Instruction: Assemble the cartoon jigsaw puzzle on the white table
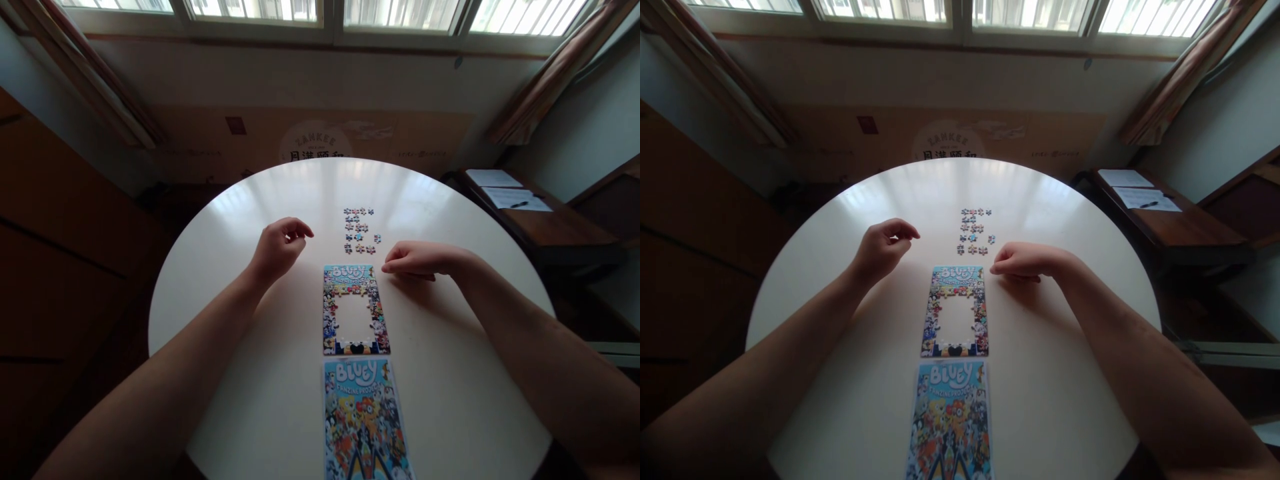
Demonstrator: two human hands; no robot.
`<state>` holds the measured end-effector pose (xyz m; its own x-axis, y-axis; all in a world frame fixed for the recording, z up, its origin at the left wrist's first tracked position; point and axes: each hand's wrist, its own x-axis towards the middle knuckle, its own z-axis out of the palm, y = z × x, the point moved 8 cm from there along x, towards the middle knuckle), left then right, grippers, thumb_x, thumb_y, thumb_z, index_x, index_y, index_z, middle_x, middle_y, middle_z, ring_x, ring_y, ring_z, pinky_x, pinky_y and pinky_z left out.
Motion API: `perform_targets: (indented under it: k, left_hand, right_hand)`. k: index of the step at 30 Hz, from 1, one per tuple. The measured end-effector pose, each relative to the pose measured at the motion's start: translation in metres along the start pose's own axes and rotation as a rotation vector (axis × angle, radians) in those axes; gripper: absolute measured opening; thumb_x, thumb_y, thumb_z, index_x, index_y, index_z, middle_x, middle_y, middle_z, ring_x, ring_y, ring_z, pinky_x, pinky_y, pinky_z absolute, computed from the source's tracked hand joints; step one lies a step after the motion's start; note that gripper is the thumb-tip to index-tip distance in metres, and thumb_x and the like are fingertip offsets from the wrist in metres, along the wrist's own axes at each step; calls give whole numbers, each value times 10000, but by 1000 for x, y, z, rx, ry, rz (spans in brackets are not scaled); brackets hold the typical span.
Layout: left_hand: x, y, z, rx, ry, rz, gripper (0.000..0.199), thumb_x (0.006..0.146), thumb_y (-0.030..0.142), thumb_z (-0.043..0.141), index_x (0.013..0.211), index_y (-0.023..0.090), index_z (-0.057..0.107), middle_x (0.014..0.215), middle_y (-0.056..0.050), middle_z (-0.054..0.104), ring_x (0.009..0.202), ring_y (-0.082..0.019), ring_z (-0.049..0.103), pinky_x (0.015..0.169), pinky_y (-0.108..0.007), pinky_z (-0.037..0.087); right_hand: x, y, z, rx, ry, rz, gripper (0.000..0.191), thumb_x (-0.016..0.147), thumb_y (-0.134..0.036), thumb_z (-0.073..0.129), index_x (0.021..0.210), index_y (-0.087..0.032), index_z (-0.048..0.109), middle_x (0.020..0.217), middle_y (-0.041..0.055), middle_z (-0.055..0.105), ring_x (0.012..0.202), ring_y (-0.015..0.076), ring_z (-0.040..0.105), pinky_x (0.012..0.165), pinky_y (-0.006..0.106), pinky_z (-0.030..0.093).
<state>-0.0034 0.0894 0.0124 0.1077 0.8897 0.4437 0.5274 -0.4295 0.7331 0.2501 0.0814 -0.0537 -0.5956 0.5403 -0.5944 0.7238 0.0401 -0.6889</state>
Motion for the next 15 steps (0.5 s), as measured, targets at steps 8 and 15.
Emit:
perform_targets:
  k: [8, 15]
  left_hand:
    - [0, -5, 0, -13, -3, -33, 263, 698, 66, 516, 822, 168, 725, 694, -12, 597, 591, -108, 487, 540, -259, 389]
    - [-1, -6, 3, -40, -32, -51, 335, 713, 60, 509, 942, 164, 730, 812, -46, 640, 728, -144, 580, 594, -257, 453]
  right_hand:
    - [3, 2, 0, -17, 8, 1, 435, 946, -399, 541, 578, -194, 430, 401, -50, 427, 327, 62, 373, 364, 211, 241]
    - [4, 0, 1, -42, 13, 6, 434, 943, -398, 553, 582, -193, 427, 397, -51, 428, 331, 64, 393, 358, 200, 254]
